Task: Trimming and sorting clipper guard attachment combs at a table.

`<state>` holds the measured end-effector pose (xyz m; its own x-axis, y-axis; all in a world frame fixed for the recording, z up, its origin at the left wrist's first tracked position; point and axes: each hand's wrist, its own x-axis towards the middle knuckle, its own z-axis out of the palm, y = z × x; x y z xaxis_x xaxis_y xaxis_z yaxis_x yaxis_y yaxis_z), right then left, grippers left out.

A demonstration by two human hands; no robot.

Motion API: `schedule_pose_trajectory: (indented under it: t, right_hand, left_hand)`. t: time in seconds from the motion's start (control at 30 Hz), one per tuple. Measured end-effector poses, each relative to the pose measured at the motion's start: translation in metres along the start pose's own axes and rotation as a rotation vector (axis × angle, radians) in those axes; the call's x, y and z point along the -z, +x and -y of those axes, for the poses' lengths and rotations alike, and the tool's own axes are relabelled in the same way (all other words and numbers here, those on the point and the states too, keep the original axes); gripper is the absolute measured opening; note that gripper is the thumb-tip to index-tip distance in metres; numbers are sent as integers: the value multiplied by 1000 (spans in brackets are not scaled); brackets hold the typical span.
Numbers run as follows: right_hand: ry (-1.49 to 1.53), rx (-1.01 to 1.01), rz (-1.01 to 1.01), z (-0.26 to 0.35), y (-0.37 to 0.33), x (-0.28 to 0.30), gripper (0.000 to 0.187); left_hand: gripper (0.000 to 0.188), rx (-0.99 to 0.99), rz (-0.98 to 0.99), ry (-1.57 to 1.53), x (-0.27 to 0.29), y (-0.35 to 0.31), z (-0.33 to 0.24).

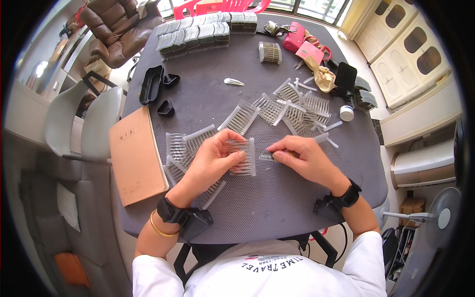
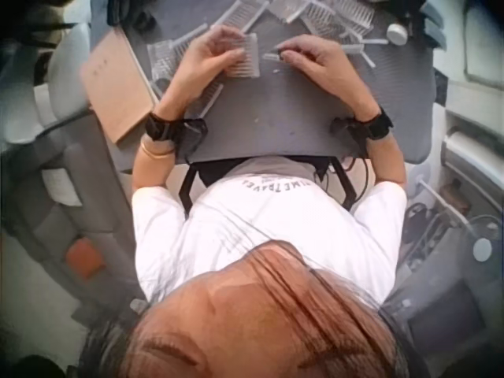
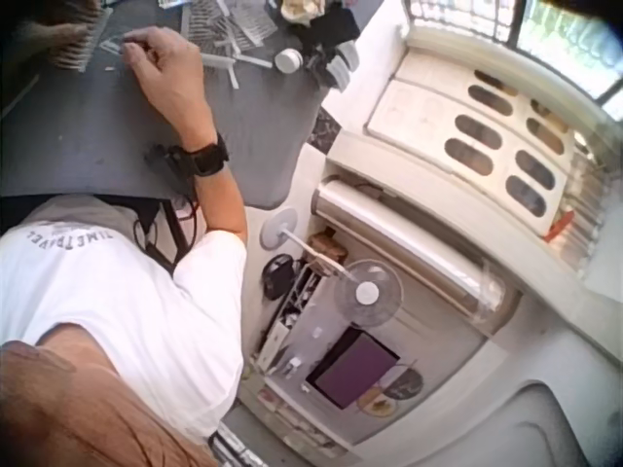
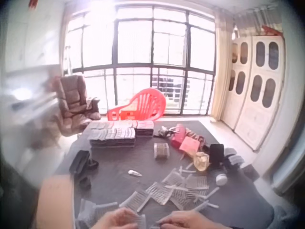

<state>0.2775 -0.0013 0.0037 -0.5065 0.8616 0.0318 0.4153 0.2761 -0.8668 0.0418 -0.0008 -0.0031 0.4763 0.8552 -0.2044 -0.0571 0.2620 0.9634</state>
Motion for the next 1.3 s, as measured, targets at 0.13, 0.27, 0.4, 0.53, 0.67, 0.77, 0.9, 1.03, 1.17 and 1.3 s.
schedule_pose_trajectory:
  t: [0.13,0.27,0.4,0.53,0.67,0.77,0.9,1.03,1.17,1.3]
  right_hand:
    - [-136,134,-119,6,-3,-8,17]
    - [-312,246,-112,3,-1,-7,17]
    - [-344,272,-126,8,-1,-16,17]
    - [-381,318,-175,5,2,-23,17]
    - [-412,322,-173,5,2,-23,18]
    - [-427,334,-195,3,2,-25,18]
    - [-448,355,-202,2,1,-25,18]
    - [-488,365,-174,1,3,-22,17]
    - [-510,401,-197,9,1,-24,16]
    - [-495,367,-242,5,0,-25,17]
  left_hand:
    - [33,-43,-72,-1,2,2,6]
    - [24,-303,-191,746,-11,-2,-1]
    - [28,-453,-273,1026,-1,0,-1]
    - [32,-349,-236,938,0,-2,-3]
    - [31,-390,-233,968,1,0,1]
    - [32,-400,-232,960,2,-1,1]
    - [32,-404,-236,956,1,-1,0]
    - [33,-368,-230,958,1,-1,0]
    - [39,-378,-228,1011,1,-2,0]
    - [41,-368,-199,1038,1,-2,-1]
